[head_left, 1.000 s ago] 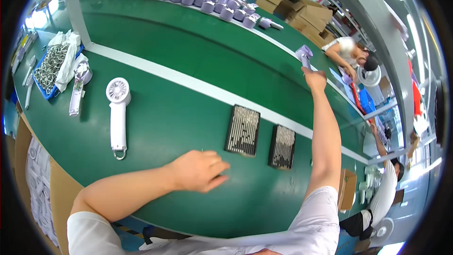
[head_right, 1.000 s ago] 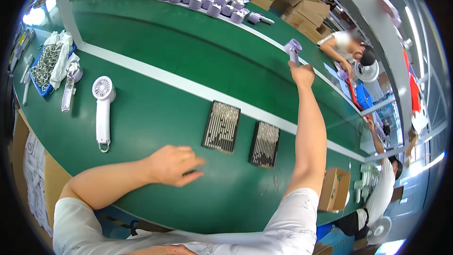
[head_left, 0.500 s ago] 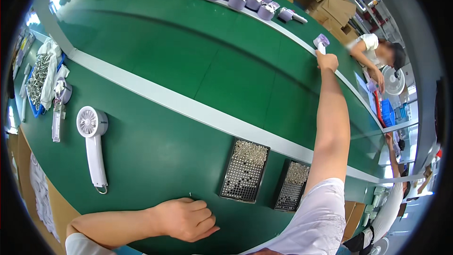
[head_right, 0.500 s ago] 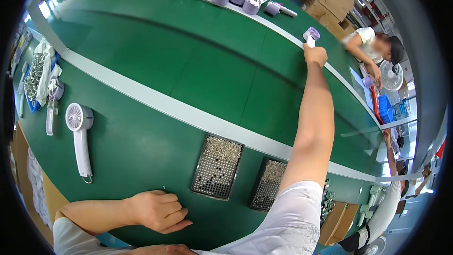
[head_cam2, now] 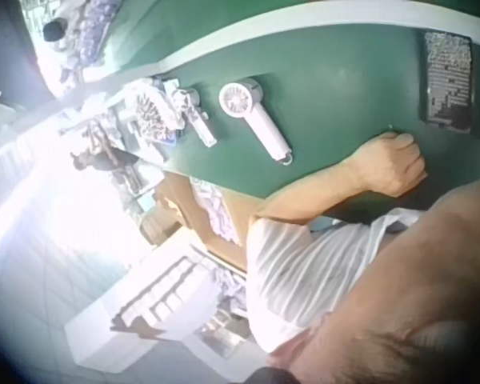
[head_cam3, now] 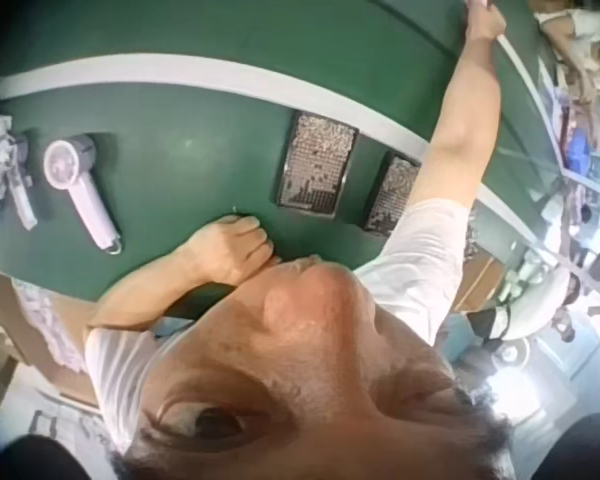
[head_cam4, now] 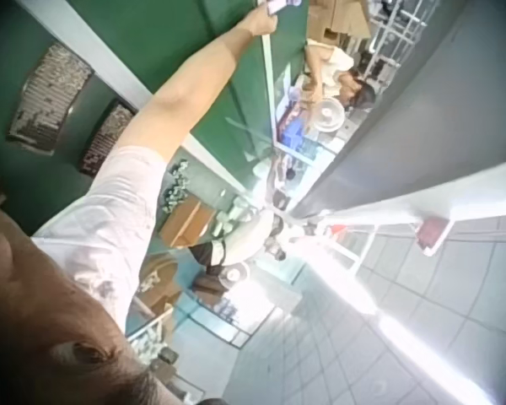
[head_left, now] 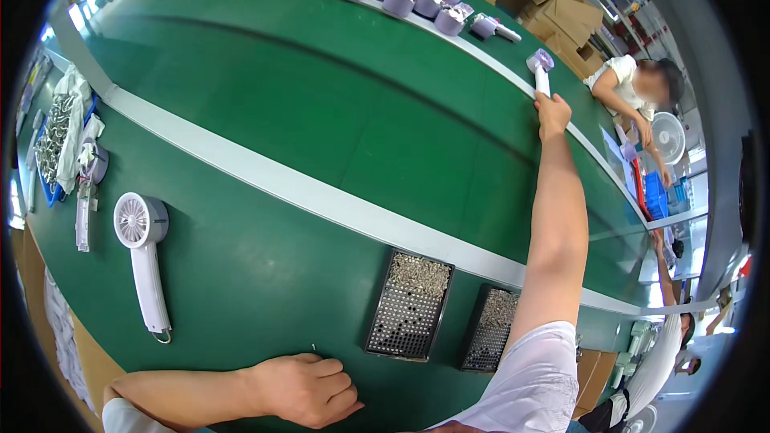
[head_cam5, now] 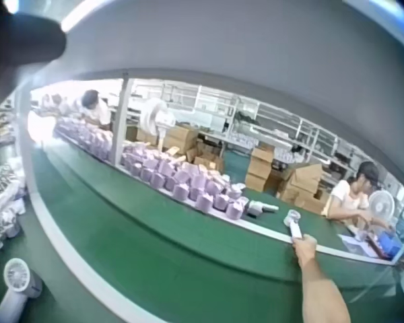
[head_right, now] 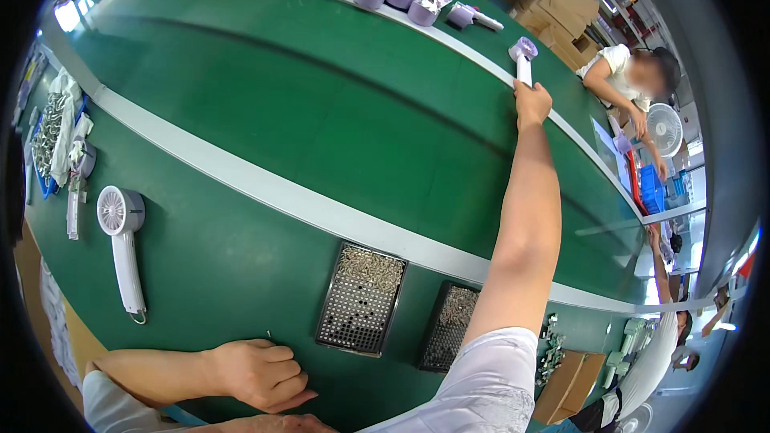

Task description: Assembling handheld portable fans on an electronics factory production line.

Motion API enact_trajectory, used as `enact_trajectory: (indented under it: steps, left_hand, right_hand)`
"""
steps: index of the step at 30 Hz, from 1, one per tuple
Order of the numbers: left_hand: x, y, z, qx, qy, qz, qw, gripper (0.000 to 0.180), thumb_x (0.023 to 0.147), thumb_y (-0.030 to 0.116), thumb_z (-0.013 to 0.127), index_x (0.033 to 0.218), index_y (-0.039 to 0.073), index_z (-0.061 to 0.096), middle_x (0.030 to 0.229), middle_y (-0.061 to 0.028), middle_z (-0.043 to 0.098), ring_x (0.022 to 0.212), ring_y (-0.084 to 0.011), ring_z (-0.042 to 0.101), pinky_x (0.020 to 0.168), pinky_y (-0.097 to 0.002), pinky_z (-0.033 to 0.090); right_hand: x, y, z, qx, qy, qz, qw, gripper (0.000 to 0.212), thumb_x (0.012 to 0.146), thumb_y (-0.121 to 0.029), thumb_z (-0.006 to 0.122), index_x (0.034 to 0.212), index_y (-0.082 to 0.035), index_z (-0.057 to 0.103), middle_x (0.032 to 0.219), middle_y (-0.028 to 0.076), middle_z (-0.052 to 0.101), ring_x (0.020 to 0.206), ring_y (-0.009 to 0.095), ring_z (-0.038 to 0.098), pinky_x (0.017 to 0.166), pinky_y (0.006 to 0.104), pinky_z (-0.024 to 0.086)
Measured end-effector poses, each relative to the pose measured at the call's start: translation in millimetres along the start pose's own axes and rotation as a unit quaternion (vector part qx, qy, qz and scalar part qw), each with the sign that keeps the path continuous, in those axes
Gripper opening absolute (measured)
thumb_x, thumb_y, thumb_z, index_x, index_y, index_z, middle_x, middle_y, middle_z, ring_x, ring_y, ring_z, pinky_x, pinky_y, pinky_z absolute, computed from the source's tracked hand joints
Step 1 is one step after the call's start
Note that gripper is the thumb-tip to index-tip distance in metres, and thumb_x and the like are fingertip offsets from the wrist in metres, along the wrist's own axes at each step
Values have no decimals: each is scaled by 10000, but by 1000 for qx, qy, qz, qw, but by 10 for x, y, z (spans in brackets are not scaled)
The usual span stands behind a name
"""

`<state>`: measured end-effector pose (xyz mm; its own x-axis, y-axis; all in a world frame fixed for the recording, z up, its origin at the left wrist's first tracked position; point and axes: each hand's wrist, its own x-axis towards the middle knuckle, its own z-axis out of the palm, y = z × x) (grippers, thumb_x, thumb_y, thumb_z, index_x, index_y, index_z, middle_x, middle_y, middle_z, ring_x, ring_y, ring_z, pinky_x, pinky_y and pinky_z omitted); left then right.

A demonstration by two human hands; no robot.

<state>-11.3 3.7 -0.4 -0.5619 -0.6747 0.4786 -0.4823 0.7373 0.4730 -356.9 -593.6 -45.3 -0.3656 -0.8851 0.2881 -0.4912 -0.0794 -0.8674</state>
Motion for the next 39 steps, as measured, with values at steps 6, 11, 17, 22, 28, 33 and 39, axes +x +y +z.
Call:
enact_trajectory:
  steps: [6, 11, 17, 22, 28, 33, 39]
  left_hand:
    - [-101, 30, 42, 0, 7, 18, 1000, 300, 840, 221, 758, 682, 111, 527, 660, -9, 480, 597, -179, 512, 496, -301, 431]
    - [-7, 59, 102, -9, 1, 49, 999, 303, 825, 238, 776, 682, 109, 543, 652, -34, 514, 597, -220, 554, 516, -340, 494]
    - [-88, 38, 58, 18, 2, 29, 999, 235, 780, 167, 820, 724, 86, 606, 656, -80, 581, 608, -290, 607, 551, -405, 514]
    - [-103, 261, 158, -50, 23, 86, 995, 221, 781, 65, 820, 741, 66, 602, 626, -75, 529, 553, -293, 525, 514, -402, 410]
    - [-344, 693, 244, -128, -58, 212, 967, 233, 893, 29, 745, 738, 48, 572, 591, -27, 422, 498, -181, 379, 506, -346, 286]
    - [-503, 908, 214, -194, -159, 88, 964, 237, 937, 130, 774, 758, 19, 666, 662, -121, 602, 556, -190, 505, 538, -365, 465]
    - [-521, 1094, 234, -244, -219, 163, 931, 230, 956, 142, 748, 788, 11, 665, 660, -93, 579, 573, -170, 485, 545, -350, 455]
  right_hand:
    - [-474, -89, -291, -78, -23, -71, 994, 615, 847, -276, 810, 1356, 31, 652, 1014, 142, 783, 803, 165, 746, 744, 324, 575]
    - [-1594, -612, -1100, -155, -103, -96, 978, 424, 840, -268, 809, 1203, -56, 753, 983, 144, 794, 839, 227, 761, 775, 355, 590]
    - [-3980, -1575, -1879, -82, -210, -285, 932, 281, 837, -176, 825, 1086, -59, 773, 1321, 189, 649, 1016, 263, 733, 788, 344, 646]
    - [-5693, -1807, -3103, 55, -72, -250, 964, 155, 873, -62, 783, 1010, -3, 741, 1232, 167, 661, 851, 216, 732, 688, 296, 631]
    - [-8011, -1342, -4510, -157, 198, 41, 967, 179, 890, -143, 779, 1024, -24, 777, 1095, 143, 718, 806, 207, 738, 693, 303, 614]
    - [-10059, -1758, -5304, -453, 395, 278, 749, 161, 887, -182, 739, 961, -45, 777, 1012, 196, 710, 967, 388, 678, 866, 471, 556]
    - [-12241, -2709, -5679, -702, 446, 479, 280, 268, 941, -216, 643, 781, -11, 709, 829, 195, 693, 788, 351, 682, 748, 460, 560]
